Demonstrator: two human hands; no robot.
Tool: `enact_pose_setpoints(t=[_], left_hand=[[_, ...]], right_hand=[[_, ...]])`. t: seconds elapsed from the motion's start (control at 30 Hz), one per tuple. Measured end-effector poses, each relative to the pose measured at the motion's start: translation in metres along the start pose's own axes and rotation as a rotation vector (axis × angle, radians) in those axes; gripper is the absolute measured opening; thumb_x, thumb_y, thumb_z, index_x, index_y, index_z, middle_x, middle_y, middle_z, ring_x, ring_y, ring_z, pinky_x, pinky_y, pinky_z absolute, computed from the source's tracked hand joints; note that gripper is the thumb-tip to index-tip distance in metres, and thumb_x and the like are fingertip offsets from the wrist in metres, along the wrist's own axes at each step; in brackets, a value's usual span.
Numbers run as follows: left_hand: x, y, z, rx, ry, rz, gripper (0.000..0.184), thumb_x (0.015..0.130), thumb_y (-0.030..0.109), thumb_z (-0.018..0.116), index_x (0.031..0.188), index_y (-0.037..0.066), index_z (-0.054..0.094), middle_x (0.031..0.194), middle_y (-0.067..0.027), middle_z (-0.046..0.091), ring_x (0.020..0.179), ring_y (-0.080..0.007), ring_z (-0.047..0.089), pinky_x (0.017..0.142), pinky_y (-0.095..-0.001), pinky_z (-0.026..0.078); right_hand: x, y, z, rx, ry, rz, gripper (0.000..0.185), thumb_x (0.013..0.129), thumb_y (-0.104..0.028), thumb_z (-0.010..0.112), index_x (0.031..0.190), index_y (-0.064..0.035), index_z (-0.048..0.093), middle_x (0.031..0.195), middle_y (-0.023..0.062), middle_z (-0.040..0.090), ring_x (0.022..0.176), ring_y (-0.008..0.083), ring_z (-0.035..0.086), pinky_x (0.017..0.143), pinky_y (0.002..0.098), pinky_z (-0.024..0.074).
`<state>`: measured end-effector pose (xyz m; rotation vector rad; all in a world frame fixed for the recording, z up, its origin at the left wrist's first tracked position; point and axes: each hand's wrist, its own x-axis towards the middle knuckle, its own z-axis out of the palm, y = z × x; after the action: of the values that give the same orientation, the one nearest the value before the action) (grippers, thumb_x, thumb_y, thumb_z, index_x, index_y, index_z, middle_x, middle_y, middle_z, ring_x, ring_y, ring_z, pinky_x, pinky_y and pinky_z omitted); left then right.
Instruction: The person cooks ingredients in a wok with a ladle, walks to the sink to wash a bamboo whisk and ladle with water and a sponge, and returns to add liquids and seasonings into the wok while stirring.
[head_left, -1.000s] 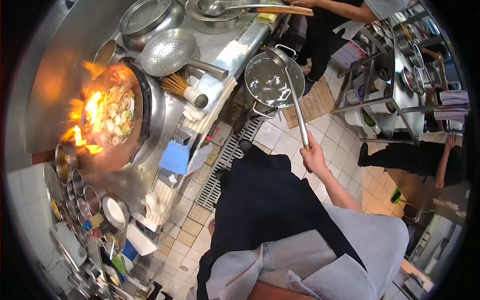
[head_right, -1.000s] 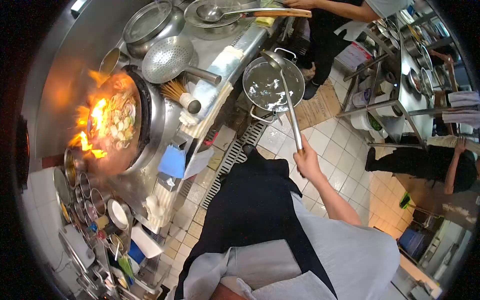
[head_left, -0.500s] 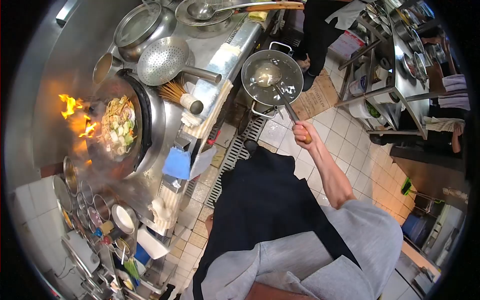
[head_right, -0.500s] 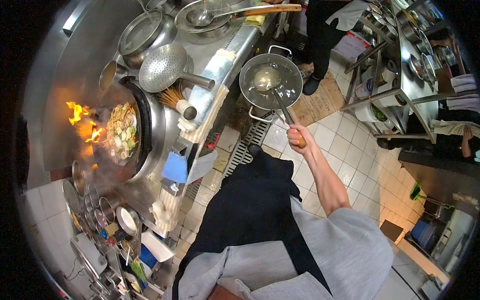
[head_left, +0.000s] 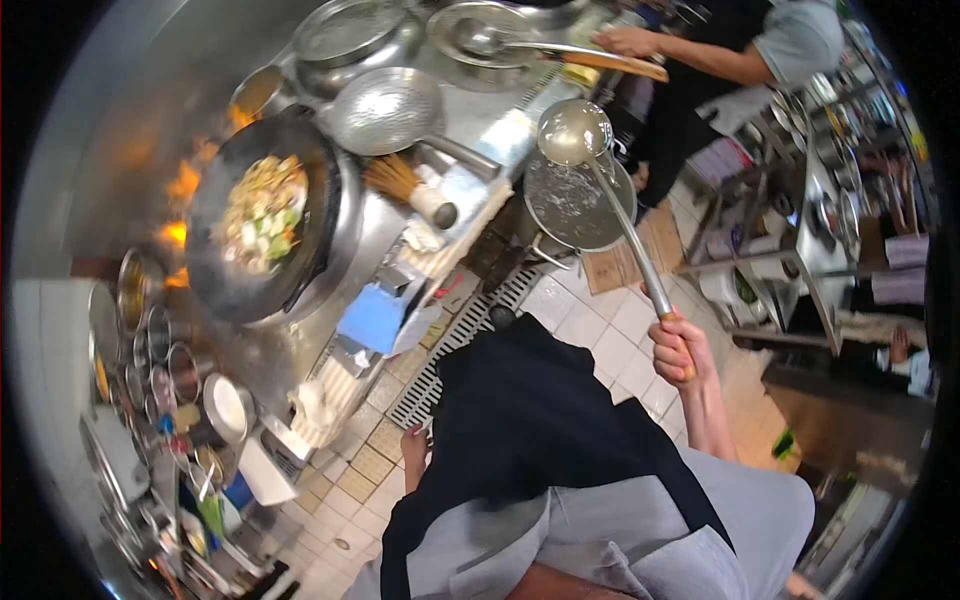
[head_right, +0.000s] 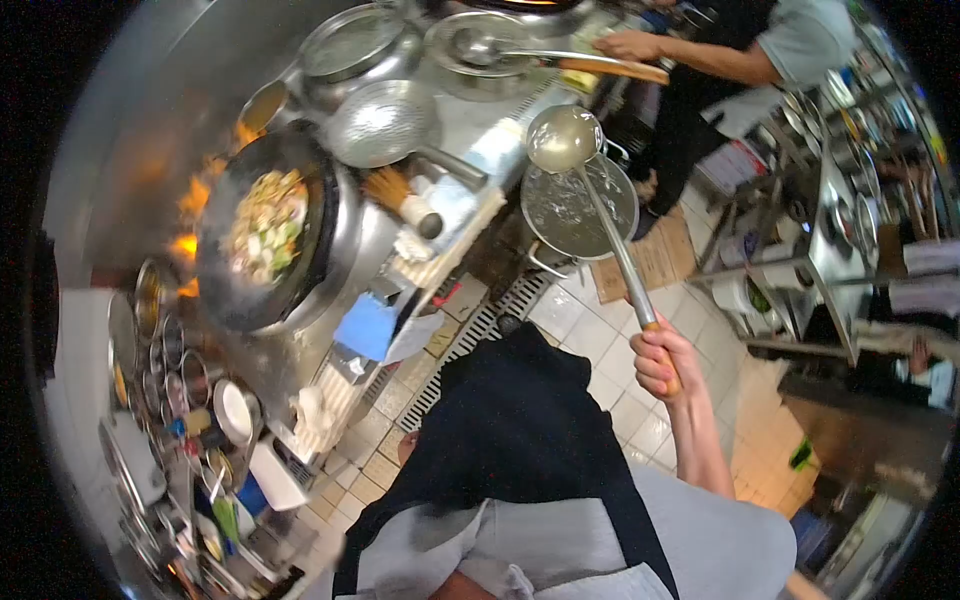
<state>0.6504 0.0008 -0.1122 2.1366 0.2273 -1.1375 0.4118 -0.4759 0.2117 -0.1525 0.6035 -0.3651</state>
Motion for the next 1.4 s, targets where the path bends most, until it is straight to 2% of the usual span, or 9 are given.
enact_pose_setpoints(t=[0.37,0.47,0.67,0.77,0.93,0.97,1.07,1.17,1.4], left_hand=[[-0.053,-0.018,0.037,-0.278,0.176,-0.175,0.032,0.086,0.013,0.062,0.115,0.000,0.061,0.089,-0.0120,0.067,0.068,-0.0203,0.067,0.054,-0.0330,0.055],[-0.057,-0.080,0.055,-0.262,0.197,-0.150,0.027,0.087,0.019,0.057,0.107,0.002,0.064,0.088,-0.0146,0.067,0.072,-0.0227,0.068,0.058,-0.0352,0.054],[-0.018,-0.270,0.126,0.227,0.126,0.257,0.031,0.090,0.029,0.049,0.093,0.005,0.068,0.087,-0.0197,0.067,0.079,-0.0274,0.068,0.066,-0.0396,0.051],[-0.013,-0.275,0.127,0.061,0.114,0.080,0.032,0.090,0.030,0.048,0.091,0.005,0.069,0.085,-0.0201,0.066,0.080,-0.0279,0.068,0.068,-0.0407,0.051],[0.000,-0.214,0.071,0.413,0.191,0.390,0.024,0.089,0.023,0.052,0.096,0.006,0.068,0.081,-0.0164,0.066,0.075,-0.0250,0.067,0.063,-0.0391,0.052],[-0.013,-0.165,0.052,0.485,0.214,0.478,0.022,0.089,0.021,0.053,0.097,0.006,0.067,0.080,-0.0153,0.066,0.073,-0.0241,0.067,0.062,-0.0385,0.053],[-0.036,-0.023,0.013,-0.203,0.144,-0.053,0.021,0.088,0.011,0.057,0.108,0.007,0.062,0.080,-0.0081,0.063,0.066,-0.0181,0.064,0.052,-0.0311,0.053],[0.006,-0.011,-0.012,-0.347,0.119,-0.111,0.023,0.088,0.012,0.058,0.111,0.006,0.059,0.080,-0.0073,0.062,0.063,-0.0164,0.063,0.050,-0.0287,0.052],[0.041,0.029,-0.017,-0.203,0.025,-0.093,0.025,0.088,0.016,0.060,0.111,0.007,0.059,0.086,-0.0080,0.064,0.066,-0.0174,0.064,0.053,-0.0290,0.052]], right_hand=[[0.138,0.058,0.135,0.451,-0.451,0.627,0.063,0.094,-0.010,0.036,0.152,-0.0075,0.011,0.065,0.0043,0.044,0.037,0.0072,0.042,0.031,0.0230,0.0382],[0.193,0.077,0.161,0.104,-0.356,0.690,0.061,0.094,-0.011,0.041,0.150,-0.0059,0.020,0.062,0.0014,0.042,0.036,0.0067,0.040,0.030,0.0225,0.0343],[0.226,0.100,0.216,-1.203,-0.414,0.139,0.059,0.084,-0.002,0.050,0.141,-0.0011,0.037,0.059,-0.0006,0.045,0.039,0.0085,0.042,0.035,0.0253,0.0363],[0.224,0.088,0.164,-1.319,-0.460,-0.105,0.069,0.081,0.000,0.052,0.147,-0.0067,0.033,0.058,0.0012,0.049,0.040,0.0087,0.045,0.036,0.0261,0.0372],[0.153,0.077,0.006,-1.619,-0.180,-0.730,0.067,0.083,0.001,0.053,0.147,-0.0041,0.033,0.096,0.0082,0.063,0.059,0.0075,0.053,0.053,0.0237,0.0436],[0.126,0.080,-0.021,-1.543,-0.055,-0.654,0.067,0.083,0.002,0.054,0.147,-0.0044,0.033,0.097,0.0070,0.062,0.060,0.0065,0.052,0.053,0.0232,0.0427],[0.061,0.089,-0.073,-1.356,0.338,-0.479,0.070,0.083,0.002,0.053,0.149,-0.0051,0.030,0.084,0.0007,0.059,0.054,0.0044,0.048,0.048,0.0214,0.0390],[0.050,0.079,-0.073,-1.235,0.566,-0.383,0.072,0.082,0.000,0.051,0.150,-0.0092,0.029,0.063,0.0003,0.048,0.043,0.0090,0.047,0.040,0.0261,0.0409],[0.125,0.031,-0.115,-1.299,0.733,-0.328,0.064,0.080,-0.002,0.050,0.143,-0.0087,0.038,0.059,0.0041,0.051,0.039,0.0145,0.050,0.035,0.0313,0.0404]])
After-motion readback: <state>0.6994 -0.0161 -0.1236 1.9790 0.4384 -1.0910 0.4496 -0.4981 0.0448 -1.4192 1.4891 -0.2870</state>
